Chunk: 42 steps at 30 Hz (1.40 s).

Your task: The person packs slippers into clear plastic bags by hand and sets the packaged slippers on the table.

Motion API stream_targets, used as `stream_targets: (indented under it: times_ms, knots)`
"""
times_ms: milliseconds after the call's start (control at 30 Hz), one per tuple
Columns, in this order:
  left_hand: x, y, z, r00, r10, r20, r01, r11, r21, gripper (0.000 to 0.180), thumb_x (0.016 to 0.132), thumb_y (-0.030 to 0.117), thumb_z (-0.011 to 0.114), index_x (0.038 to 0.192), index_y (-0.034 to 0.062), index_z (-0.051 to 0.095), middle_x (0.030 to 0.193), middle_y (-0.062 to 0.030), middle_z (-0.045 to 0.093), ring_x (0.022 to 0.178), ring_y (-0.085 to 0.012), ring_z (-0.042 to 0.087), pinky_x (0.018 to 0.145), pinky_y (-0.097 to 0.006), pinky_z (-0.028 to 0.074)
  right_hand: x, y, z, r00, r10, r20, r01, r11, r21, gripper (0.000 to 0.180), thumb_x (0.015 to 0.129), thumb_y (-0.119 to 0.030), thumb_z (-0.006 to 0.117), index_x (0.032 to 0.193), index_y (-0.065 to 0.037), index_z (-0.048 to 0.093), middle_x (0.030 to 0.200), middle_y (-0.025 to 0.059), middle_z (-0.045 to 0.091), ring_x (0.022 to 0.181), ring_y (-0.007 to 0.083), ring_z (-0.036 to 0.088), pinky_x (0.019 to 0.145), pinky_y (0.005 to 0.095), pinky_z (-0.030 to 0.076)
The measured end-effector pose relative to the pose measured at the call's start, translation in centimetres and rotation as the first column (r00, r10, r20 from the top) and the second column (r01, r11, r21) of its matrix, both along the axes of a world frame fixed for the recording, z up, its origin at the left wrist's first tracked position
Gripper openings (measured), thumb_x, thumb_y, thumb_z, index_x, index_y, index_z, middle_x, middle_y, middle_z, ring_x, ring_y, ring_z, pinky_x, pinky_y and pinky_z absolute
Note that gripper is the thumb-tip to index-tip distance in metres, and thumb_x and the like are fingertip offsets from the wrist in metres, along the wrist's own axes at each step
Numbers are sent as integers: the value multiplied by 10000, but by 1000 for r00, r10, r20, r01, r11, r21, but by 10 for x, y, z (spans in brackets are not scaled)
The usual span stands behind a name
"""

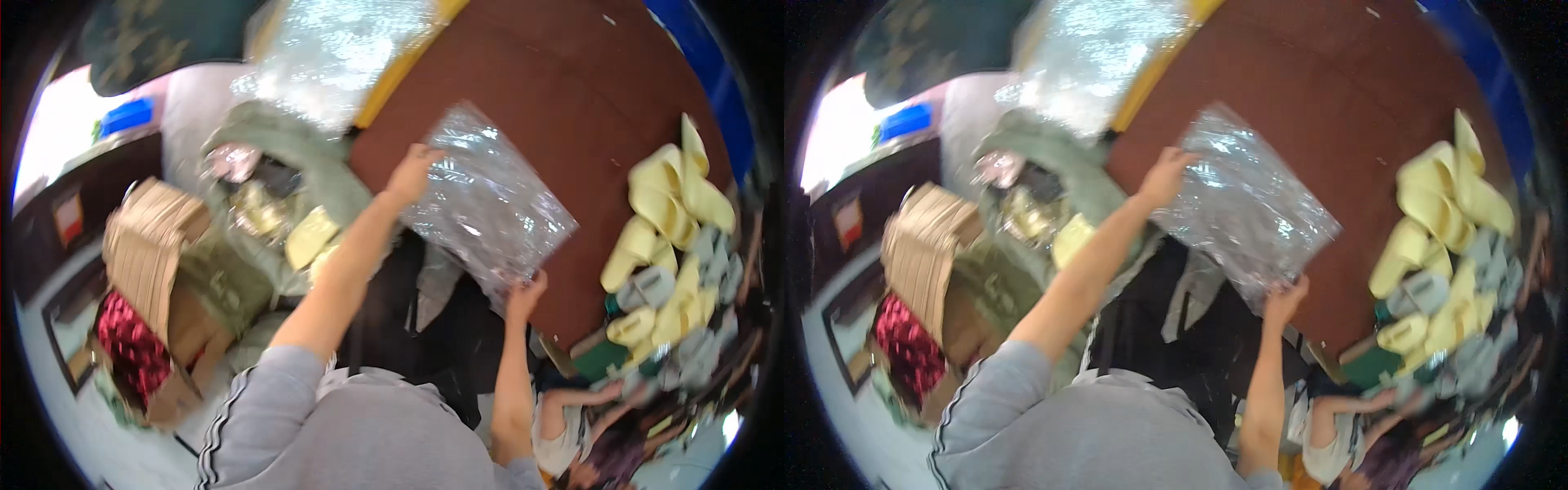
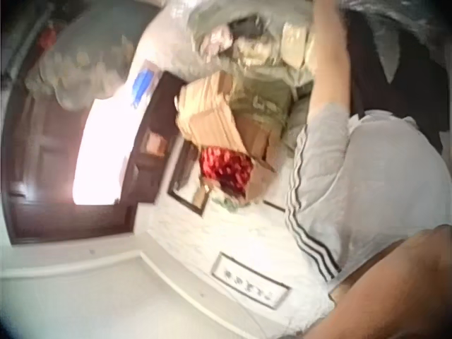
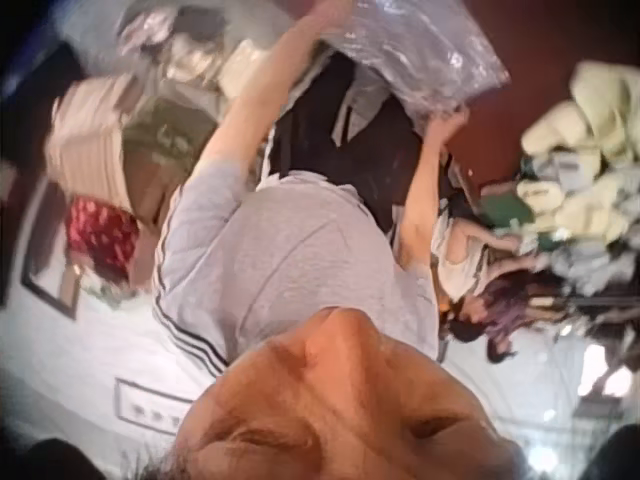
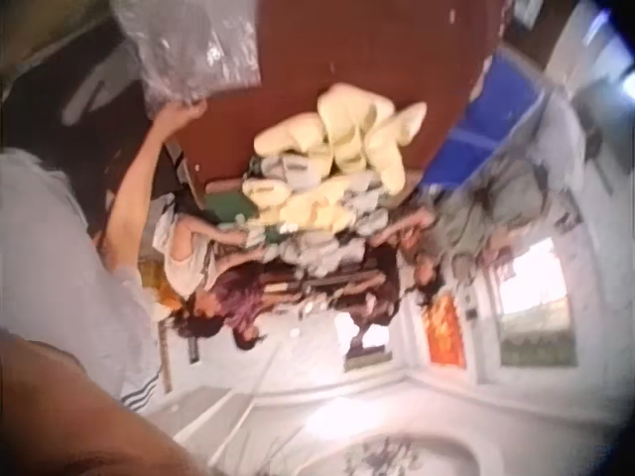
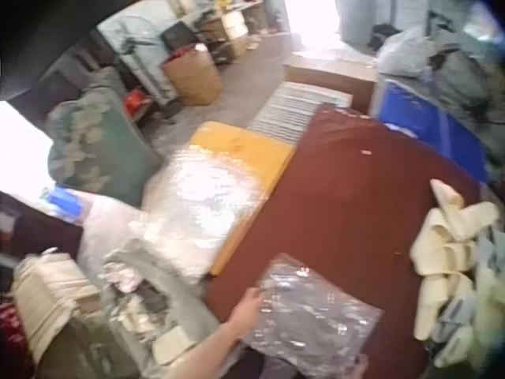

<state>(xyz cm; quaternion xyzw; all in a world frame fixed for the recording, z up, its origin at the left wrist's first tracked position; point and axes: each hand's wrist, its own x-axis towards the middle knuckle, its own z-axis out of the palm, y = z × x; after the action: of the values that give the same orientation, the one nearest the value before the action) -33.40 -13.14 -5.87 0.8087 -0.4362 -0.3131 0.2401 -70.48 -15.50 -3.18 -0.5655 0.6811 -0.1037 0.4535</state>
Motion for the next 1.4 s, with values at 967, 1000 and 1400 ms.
stream_targets:
  times_ms: [967,1000,1400]
  knots:
    - [81,296,-2,949,-21,313,-189,757,625,1063,569,326,807,1458,222,233,1343,-198,359,1283,-348,336,1063,-589,222,66,0,-9,804,481,-350,-480,872,98,557,701,-22,639,1248,-30,531,1143,273,543,1083,399,494,960,441,390]
    - [78,298,0,948,-14,317,-196,758,622,1052,573,316,803,1455,217,239,1319,-197,372,1258,-357,356,1051,-580,247,65,1,-6,826,418,-379,-428,902,60,550,707,-24,632,1248,-20,527,1154,275,531,1090,399,486,961,441,389]
    - [47,319,199,822,432,370,-532,815,230,982,564,79,712,1431,70,250,1296,-296,319,1239,-455,303,1075,-508,227,38,-11,-2,890,268,-368,-329,937,-114,612,743,-183,732,1267,6,480,1337,312,335,1237,432,350,1046,457,301]
